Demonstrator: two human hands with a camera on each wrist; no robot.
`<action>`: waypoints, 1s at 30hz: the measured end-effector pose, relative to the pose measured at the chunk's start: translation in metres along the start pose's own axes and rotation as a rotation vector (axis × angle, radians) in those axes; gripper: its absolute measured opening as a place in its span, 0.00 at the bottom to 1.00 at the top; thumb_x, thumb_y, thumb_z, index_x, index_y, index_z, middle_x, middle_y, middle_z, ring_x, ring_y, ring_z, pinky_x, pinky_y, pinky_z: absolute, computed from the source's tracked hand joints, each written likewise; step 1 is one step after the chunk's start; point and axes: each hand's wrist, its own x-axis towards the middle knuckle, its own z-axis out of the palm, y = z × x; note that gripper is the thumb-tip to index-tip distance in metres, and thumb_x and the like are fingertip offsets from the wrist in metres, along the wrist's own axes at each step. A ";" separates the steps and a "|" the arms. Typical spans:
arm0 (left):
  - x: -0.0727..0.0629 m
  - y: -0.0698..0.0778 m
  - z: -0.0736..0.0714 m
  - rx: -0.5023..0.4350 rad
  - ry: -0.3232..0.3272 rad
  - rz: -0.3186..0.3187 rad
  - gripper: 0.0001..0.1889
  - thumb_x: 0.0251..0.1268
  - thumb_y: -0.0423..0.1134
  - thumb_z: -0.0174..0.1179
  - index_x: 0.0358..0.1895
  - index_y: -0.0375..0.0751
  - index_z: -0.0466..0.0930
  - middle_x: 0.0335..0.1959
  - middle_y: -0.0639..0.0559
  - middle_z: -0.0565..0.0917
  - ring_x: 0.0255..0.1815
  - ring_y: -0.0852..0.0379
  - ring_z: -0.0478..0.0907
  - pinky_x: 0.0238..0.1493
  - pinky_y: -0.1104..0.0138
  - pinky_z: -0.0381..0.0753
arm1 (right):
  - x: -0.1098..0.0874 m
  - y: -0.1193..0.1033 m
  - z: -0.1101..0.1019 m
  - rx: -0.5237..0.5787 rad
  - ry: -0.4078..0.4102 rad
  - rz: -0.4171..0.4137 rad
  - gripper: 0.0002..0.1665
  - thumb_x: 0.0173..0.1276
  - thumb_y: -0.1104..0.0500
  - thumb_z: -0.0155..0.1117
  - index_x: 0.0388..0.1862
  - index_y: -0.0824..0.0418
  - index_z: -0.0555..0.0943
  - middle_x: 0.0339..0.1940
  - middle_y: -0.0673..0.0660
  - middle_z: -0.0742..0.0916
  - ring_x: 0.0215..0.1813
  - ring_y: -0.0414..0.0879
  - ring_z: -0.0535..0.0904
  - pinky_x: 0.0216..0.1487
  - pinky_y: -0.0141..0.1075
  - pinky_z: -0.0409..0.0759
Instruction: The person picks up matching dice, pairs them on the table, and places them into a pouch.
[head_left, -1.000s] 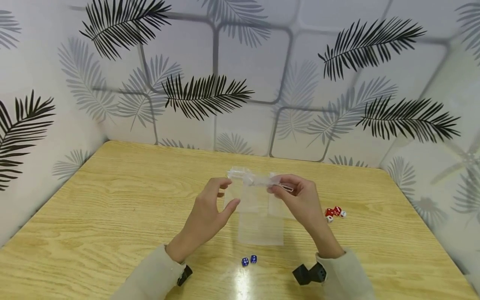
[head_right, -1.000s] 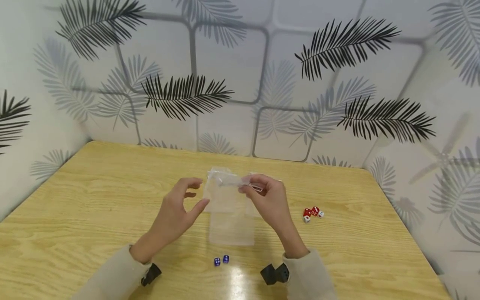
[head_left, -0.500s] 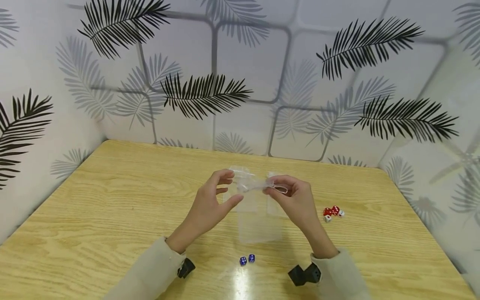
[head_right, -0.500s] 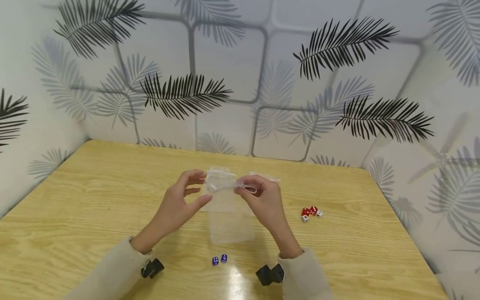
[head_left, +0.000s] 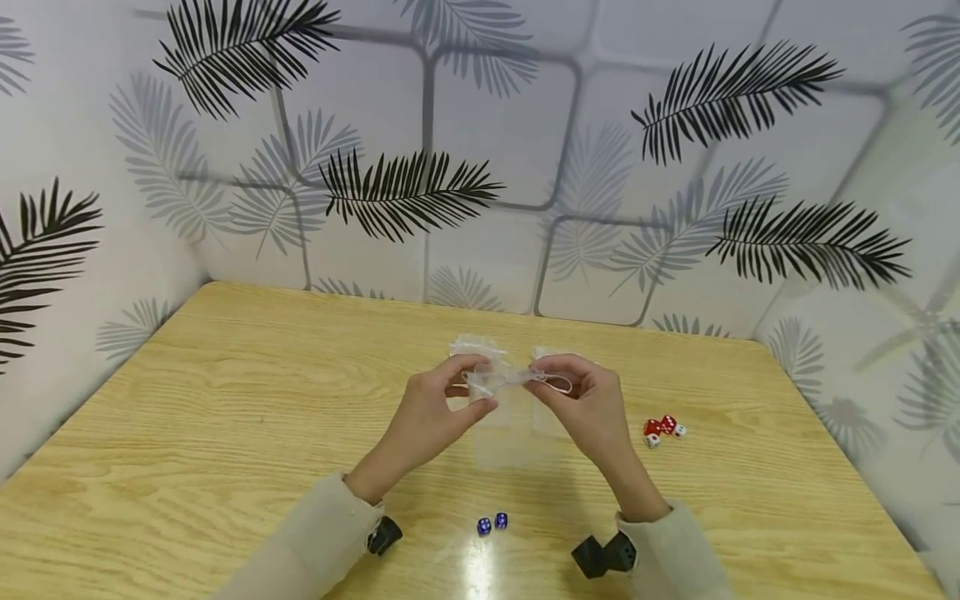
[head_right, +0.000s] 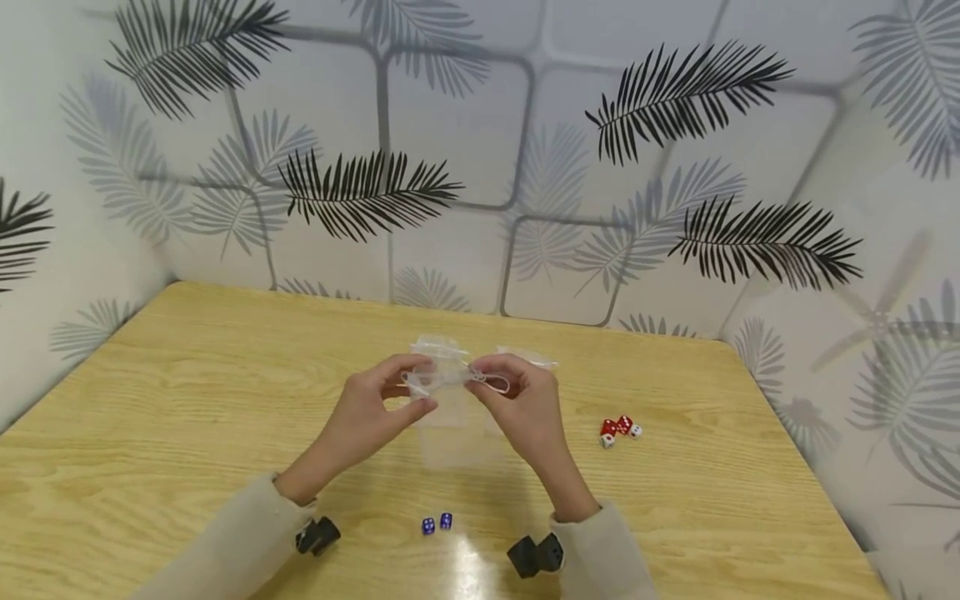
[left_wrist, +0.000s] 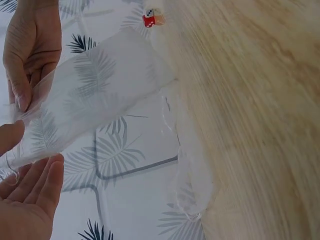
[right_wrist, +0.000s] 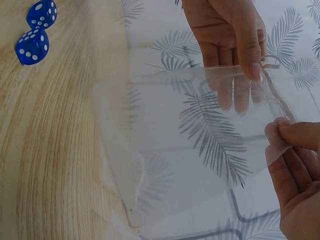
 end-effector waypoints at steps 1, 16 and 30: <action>0.000 0.000 0.001 0.013 0.009 0.009 0.21 0.57 0.32 0.66 0.55 0.36 0.77 0.47 0.44 0.83 0.44 0.51 0.83 0.45 0.67 0.83 | 0.000 0.000 0.000 0.003 0.000 0.001 0.10 0.57 0.74 0.67 0.39 0.74 0.82 0.38 0.63 0.87 0.40 0.36 0.85 0.40 0.28 0.83; -0.002 -0.001 -0.001 0.044 0.070 0.074 0.07 0.58 0.27 0.63 0.39 0.36 0.84 0.30 0.45 0.87 0.28 0.55 0.85 0.32 0.74 0.82 | -0.002 0.001 0.001 0.034 -0.046 -0.002 0.11 0.56 0.76 0.65 0.40 0.76 0.81 0.35 0.34 0.84 0.40 0.30 0.83 0.41 0.28 0.83; -0.003 -0.003 -0.002 0.227 0.085 0.253 0.09 0.56 0.24 0.63 0.39 0.37 0.84 0.31 0.48 0.88 0.29 0.58 0.85 0.32 0.71 0.83 | -0.003 0.002 -0.002 -0.023 -0.201 -0.189 0.19 0.56 0.72 0.68 0.48 0.68 0.79 0.47 0.63 0.84 0.50 0.35 0.80 0.49 0.30 0.80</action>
